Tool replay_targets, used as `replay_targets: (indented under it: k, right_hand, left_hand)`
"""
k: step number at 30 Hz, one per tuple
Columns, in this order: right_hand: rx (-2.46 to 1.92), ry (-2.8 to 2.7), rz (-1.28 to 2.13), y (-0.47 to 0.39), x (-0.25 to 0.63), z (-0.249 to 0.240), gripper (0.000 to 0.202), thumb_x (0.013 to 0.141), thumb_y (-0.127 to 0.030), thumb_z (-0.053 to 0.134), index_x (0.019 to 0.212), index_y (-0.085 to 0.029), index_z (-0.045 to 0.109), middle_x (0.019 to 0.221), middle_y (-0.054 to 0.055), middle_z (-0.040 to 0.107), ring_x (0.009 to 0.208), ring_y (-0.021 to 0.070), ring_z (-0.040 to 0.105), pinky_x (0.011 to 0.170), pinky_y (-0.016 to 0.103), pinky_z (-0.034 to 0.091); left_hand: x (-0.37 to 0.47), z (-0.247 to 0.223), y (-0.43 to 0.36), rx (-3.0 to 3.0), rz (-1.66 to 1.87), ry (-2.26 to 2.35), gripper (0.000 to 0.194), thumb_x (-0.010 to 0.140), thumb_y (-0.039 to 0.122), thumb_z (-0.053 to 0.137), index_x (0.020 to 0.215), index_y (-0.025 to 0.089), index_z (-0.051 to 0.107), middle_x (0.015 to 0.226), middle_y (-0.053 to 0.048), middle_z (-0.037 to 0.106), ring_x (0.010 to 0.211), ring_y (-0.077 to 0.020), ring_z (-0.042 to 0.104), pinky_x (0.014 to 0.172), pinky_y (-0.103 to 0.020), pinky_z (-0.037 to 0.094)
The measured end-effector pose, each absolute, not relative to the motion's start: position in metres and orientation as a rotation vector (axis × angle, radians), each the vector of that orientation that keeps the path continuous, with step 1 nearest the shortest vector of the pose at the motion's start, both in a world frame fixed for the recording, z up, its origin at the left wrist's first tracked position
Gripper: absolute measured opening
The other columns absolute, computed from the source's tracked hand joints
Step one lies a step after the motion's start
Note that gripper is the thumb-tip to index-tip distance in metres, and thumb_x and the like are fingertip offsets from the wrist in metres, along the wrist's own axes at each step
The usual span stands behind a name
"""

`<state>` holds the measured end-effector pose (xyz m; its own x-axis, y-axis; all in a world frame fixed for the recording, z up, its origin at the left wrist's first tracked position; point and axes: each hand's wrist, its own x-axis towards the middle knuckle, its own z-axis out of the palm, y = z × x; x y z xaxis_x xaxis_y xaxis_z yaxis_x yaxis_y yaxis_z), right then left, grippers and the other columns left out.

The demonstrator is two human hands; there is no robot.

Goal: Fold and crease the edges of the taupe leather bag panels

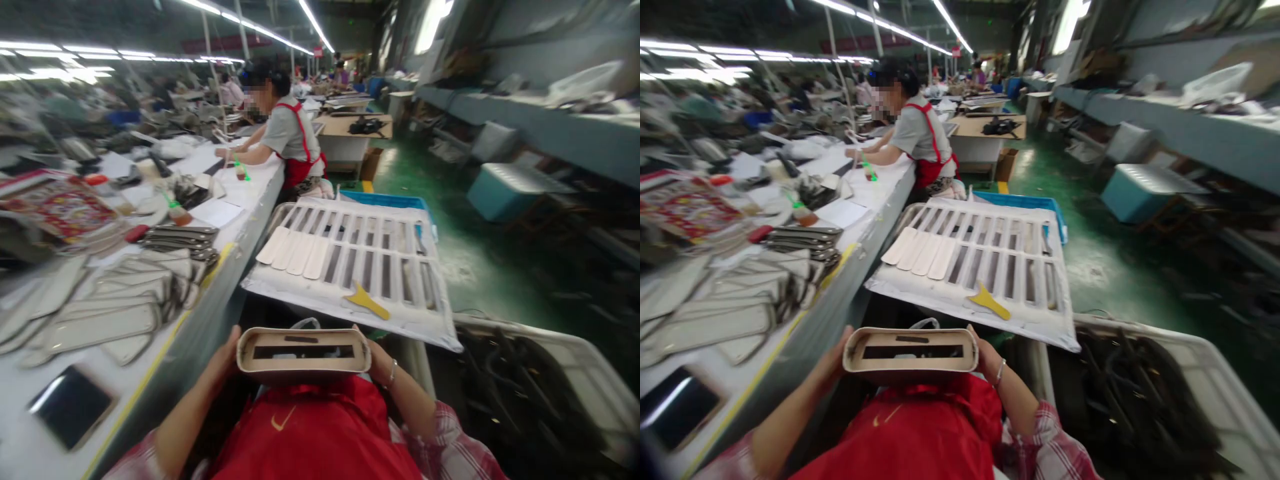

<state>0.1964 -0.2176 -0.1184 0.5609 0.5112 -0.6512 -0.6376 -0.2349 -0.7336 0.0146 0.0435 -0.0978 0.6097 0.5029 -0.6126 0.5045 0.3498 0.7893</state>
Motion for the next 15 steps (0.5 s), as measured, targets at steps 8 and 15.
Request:
replay_targets:
  k: [8, 15]
  right_hand:
    - [-2.462, -0.786, 0.726, -0.239, 0.193, -0.048, 0.036, 0.083, -0.044, 0.043, 0.083, -0.013, 0.061, 0.064, 0.004, 0.059, 0.057, 0.0129, 0.049, 0.058, 0.023, 0.037]
    - [-2.520, -0.955, 0.636, -0.224, 0.188, -0.037, 0.021, 0.077, -0.015, 0.038, 0.081, -0.014, 0.059, 0.081, 0.007, 0.063, 0.074, 0.0157, 0.055, 0.068, 0.023, 0.037]
  left_hand:
    - [0.015, -0.062, 0.065, 2.452, -0.311, 0.547, 0.044, 0.078, 0.047, 0.041, 0.110, 0.023, 0.057, 0.107, -0.005, 0.063, 0.101, -0.0286, 0.056, 0.084, -0.035, 0.041]
    - [0.013, -0.068, 0.070, 2.385, -0.249, 0.524, 0.040, 0.075, 0.026, 0.037, 0.108, 0.019, 0.059, 0.107, -0.007, 0.063, 0.099, -0.0243, 0.057, 0.086, -0.031, 0.040]
